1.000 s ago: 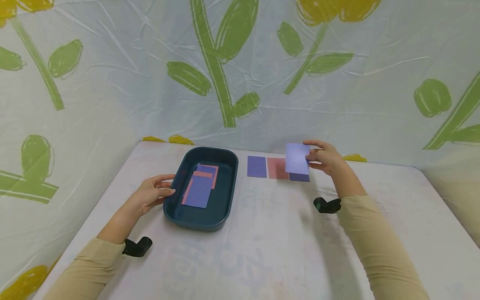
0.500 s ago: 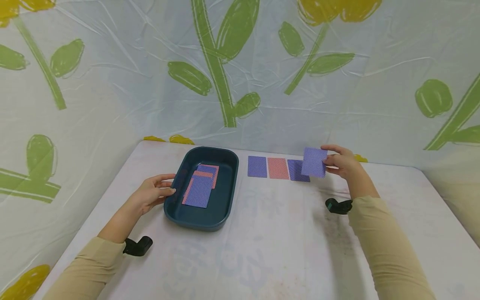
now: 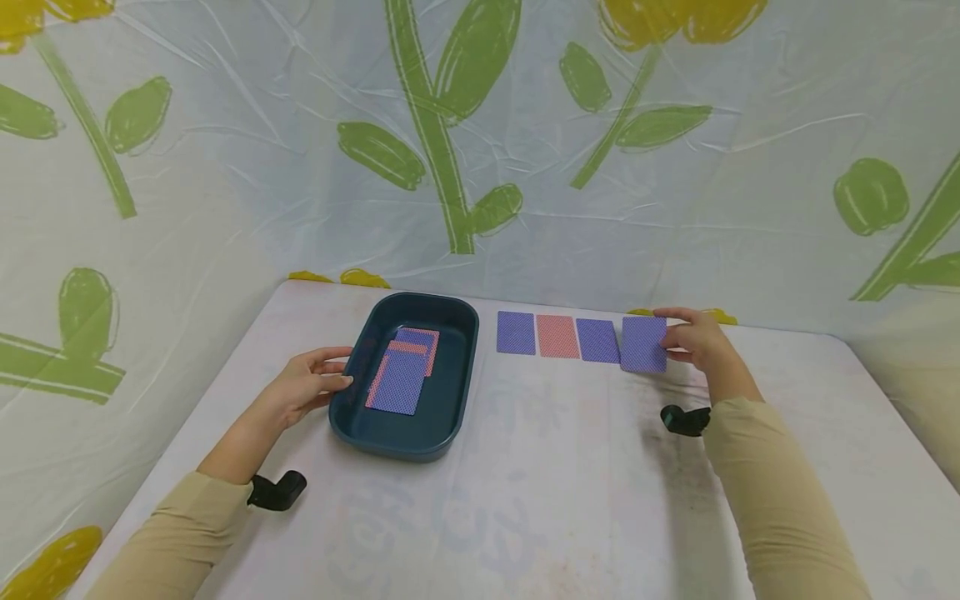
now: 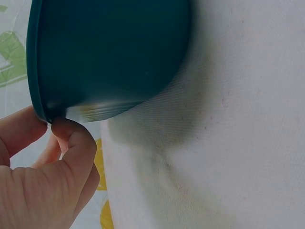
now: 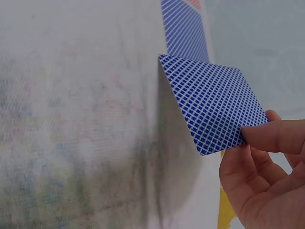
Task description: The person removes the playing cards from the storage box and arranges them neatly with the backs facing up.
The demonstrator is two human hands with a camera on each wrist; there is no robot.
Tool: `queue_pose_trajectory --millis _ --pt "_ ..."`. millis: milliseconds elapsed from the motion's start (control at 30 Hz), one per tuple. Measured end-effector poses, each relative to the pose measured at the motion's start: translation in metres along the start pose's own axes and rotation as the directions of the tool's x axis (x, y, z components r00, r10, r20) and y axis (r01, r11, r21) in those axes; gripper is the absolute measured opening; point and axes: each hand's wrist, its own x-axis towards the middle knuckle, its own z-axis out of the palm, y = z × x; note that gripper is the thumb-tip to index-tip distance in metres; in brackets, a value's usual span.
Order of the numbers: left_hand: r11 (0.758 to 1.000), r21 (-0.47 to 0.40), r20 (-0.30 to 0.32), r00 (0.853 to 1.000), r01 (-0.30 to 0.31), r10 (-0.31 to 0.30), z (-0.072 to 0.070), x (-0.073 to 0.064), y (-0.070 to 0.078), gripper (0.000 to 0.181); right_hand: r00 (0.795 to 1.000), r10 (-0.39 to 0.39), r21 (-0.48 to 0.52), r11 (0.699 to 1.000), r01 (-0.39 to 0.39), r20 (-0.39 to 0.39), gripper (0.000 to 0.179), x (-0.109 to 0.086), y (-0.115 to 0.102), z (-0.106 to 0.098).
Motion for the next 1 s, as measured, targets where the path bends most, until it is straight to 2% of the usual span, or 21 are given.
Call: queue_pose_trajectory --millis 133,233,433,600,867,1000 --pt "1.000 -0.001 -0.004 1.000 0.005 -0.005 0.000 0.000 0.001 0.060 0.996 -0.085 -0.042 0.996 0.084 -0.033 0.065 0.003 0.006 0.003" --pt "1.000 0.002 -0.006 1.000 0.006 -0.006 0.001 -0.001 0.003 0.059 0.989 -0.132 -0.119 0.985 0.123 -0.070 0.064 0.006 0.010 0.005" --pt "1.000 0.009 -0.013 1.000 0.012 -0.012 0.002 -0.002 0.004 0.058 0.974 -0.167 -0.292 0.949 0.117 -0.150 0.062 0.013 0.016 0.008" --pt "1.000 0.015 -0.012 1.000 0.011 -0.011 0.001 -0.002 0.004 0.058 0.957 -0.220 -0.408 0.904 0.128 -0.188 0.060 0.016 0.018 0.010" --pt "1.000 0.019 -0.005 1.000 0.007 -0.007 0.000 -0.001 0.003 0.058 0.929 -0.285 -0.503 0.854 0.134 -0.237 0.058 0.021 0.023 0.018" --pt "1.000 0.015 -0.007 1.000 0.009 -0.009 0.001 -0.001 0.003 0.058 0.904 -0.331 -0.538 0.831 0.143 -0.272 0.059 0.025 0.027 0.022"
